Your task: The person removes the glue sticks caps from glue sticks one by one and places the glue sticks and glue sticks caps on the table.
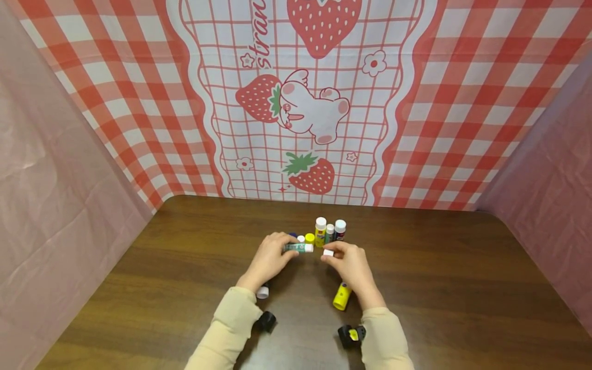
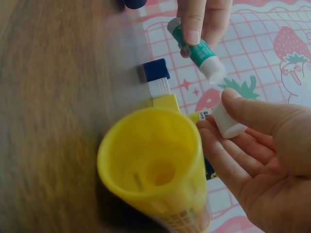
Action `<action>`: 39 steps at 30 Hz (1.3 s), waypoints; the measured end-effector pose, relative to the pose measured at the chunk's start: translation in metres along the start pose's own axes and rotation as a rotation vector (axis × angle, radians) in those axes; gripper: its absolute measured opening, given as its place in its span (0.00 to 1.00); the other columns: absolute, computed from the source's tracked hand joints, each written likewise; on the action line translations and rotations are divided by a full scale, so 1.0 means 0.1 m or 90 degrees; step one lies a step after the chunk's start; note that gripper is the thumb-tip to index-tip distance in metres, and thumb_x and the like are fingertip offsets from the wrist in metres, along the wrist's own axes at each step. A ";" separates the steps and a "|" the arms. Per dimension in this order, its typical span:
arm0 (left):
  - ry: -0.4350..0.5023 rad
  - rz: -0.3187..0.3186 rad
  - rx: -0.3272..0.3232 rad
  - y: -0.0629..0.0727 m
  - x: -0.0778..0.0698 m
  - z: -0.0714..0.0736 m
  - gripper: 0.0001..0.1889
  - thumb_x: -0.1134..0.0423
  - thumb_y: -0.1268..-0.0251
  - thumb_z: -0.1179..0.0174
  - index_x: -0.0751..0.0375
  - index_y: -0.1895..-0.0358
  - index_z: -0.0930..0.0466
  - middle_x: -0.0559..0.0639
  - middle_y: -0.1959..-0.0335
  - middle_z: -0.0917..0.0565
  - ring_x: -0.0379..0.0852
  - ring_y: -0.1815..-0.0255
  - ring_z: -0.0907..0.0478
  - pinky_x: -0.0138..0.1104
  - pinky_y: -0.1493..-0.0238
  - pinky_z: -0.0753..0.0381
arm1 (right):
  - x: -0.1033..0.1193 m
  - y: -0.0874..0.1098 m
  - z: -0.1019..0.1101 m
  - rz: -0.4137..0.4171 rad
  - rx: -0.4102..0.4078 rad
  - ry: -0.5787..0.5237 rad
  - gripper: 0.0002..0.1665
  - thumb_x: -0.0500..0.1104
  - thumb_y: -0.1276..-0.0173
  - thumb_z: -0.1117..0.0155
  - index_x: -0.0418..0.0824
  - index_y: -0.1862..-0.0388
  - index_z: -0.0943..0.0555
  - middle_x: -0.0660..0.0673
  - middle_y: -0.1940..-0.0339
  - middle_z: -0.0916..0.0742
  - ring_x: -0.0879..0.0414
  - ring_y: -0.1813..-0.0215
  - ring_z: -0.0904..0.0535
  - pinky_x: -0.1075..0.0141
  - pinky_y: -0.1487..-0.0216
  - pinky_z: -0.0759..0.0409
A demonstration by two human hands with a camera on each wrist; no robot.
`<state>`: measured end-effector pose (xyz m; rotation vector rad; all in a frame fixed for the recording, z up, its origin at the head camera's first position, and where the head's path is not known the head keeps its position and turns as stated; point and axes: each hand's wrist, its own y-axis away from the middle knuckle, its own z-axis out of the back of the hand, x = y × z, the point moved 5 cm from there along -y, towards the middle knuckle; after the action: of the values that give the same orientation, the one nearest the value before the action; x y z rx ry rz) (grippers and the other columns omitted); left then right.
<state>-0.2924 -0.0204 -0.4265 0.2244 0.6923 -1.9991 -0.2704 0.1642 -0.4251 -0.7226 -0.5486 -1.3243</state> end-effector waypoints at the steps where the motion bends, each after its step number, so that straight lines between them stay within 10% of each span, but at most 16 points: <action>1: 0.000 0.002 -0.008 0.00 0.00 0.01 0.11 0.55 0.46 0.37 0.52 0.59 0.19 0.44 0.61 0.18 0.42 0.58 0.25 0.36 0.52 0.31 | -0.01 0.00 0.00 -0.001 -0.001 0.002 0.16 0.42 0.44 0.33 0.37 0.57 0.18 0.41 0.62 0.14 0.53 0.63 0.18 0.61 0.63 0.21; 12: -0.004 0.033 -0.104 0.02 0.08 0.08 0.11 0.57 0.50 0.34 0.52 0.62 0.18 0.44 0.63 0.23 0.43 0.60 0.31 0.36 0.50 0.35 | -0.07 -0.01 0.04 -0.016 -0.002 0.004 0.16 0.43 0.43 0.33 0.40 0.56 0.18 0.42 0.62 0.14 0.54 0.63 0.19 0.63 0.64 0.22; 39: 0.116 0.135 -0.180 0.02 0.26 0.01 0.10 0.63 0.44 0.39 0.60 0.59 0.22 0.51 0.61 0.16 0.47 0.61 0.20 0.39 0.52 0.31 | -0.26 -0.05 0.14 -0.042 -0.087 0.018 0.16 0.45 0.44 0.33 0.39 0.57 0.17 0.40 0.62 0.16 0.52 0.63 0.22 0.62 0.61 0.25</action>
<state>-0.3038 -0.0412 -0.4374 0.2989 1.0138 -1.6715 -0.2787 0.1912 -0.4337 -0.8024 -0.4647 -1.4413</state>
